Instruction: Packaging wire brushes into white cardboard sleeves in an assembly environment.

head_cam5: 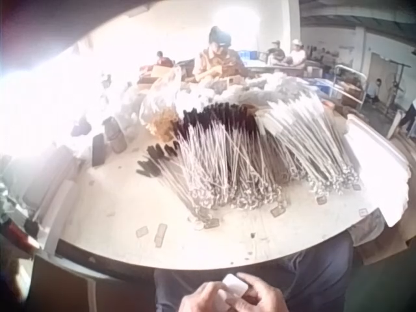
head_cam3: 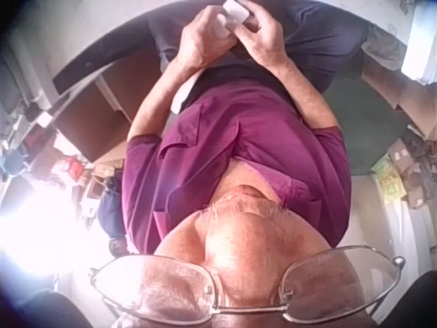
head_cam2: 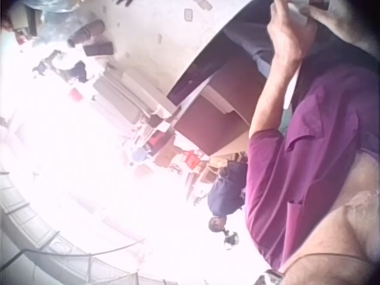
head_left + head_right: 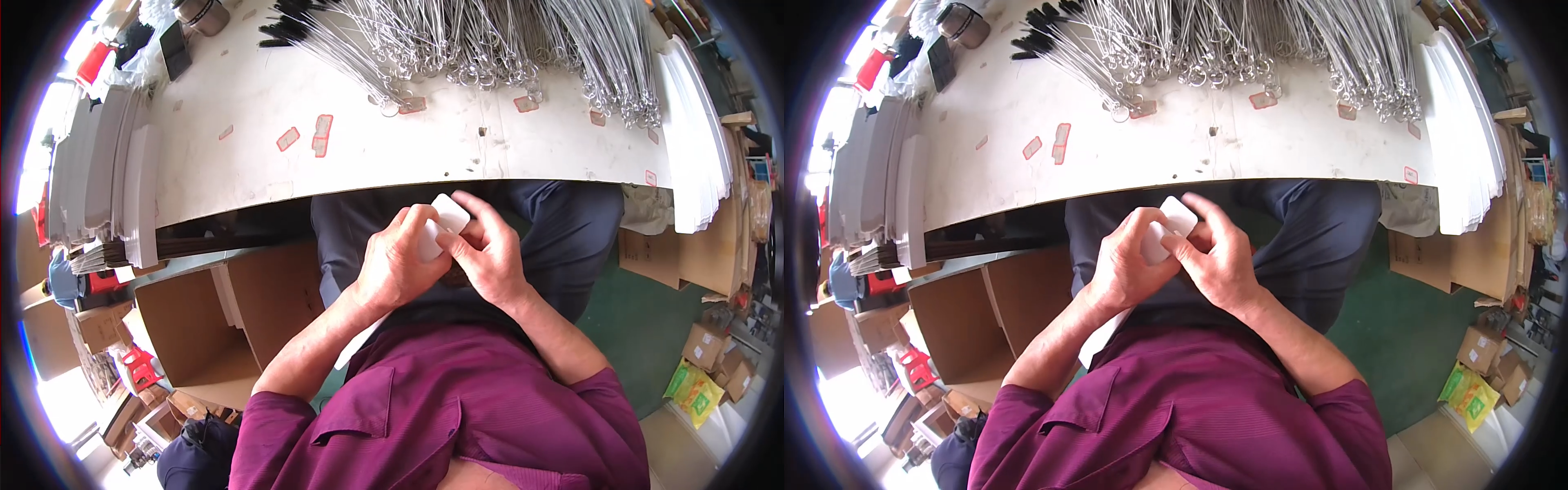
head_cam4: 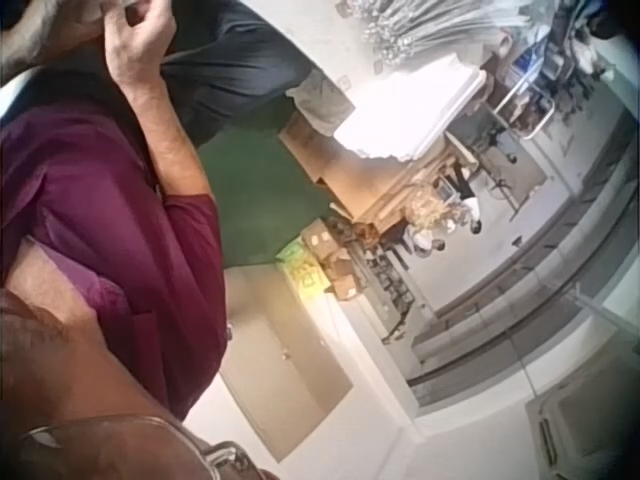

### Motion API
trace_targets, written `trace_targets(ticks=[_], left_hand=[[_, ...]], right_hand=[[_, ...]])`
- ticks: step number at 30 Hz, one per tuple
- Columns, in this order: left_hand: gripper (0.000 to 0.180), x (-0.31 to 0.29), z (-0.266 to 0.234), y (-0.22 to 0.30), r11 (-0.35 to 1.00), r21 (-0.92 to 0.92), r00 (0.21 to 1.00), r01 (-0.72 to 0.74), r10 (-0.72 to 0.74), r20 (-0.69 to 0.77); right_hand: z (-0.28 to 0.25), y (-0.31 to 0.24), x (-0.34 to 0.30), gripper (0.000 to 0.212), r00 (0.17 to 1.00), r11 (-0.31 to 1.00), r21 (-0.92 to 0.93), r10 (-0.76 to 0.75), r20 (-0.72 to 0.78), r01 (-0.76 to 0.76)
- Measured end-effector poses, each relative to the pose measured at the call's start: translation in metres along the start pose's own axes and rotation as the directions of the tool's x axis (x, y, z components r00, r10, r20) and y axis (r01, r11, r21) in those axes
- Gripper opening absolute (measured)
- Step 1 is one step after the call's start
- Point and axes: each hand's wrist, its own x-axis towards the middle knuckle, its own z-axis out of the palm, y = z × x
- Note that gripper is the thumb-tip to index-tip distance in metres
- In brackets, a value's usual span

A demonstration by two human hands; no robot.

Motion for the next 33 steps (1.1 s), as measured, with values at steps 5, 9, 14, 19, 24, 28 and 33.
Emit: trace_targets(ticks=[5,9,14,19,24,28,33], left_hand=[[0.057,-0.008,0.009,-0.003,0.998,-0.008,0.998,0.055,-0.056,-0.028],[0.079,-0.01,0.012,-0.005,0.997,0.044,0.997,0.066,-0.063,-0.05],[0.087,-0.012,0.017,-0.006,0.997,0.073,0.998,0.035,-0.032,-0.052],[0.081,-0.017,0.013,0.004,0.984,0.103,0.989,0.148,-0.146,-0.024],[0.062,-0.025,0.01,-0.005,0.984,0.164,0.997,0.07,-0.067,-0.022],[0.063,-0.025,0.008,-0.006,0.984,0.177,0.999,0.034,-0.03,-0.026],[0.062,-0.025,0.009,-0.008,0.985,0.167,0.999,0.03,-0.027,-0.021]], right_hand=[[-0.005,-0.007,0.006,0.034,0.853,0.642,-0.568,-0.451,0.263,0.515],[-0.011,-0.007,0.008,0.028,0.871,0.627,-0.606,-0.38,0.312,0.49],[-0.001,-0.004,0.007,0.017,0.99,0.94,-0.33,-0.052,0.131,0.093],[-0.001,-0.004,0.009,0.014,0.995,0.94,-0.333,-0.045,0.094,0.074],[-0.015,-0.009,0.018,0.016,0.961,0.958,-0.174,0.25,0.119,-0.228],[-0.015,-0.017,0.022,0.017,0.944,0.951,-0.071,0.307,0.124,-0.3],[-0.007,-0.007,0.012,0.015,0.995,0.941,-0.329,-0.063,0.072,0.083]])
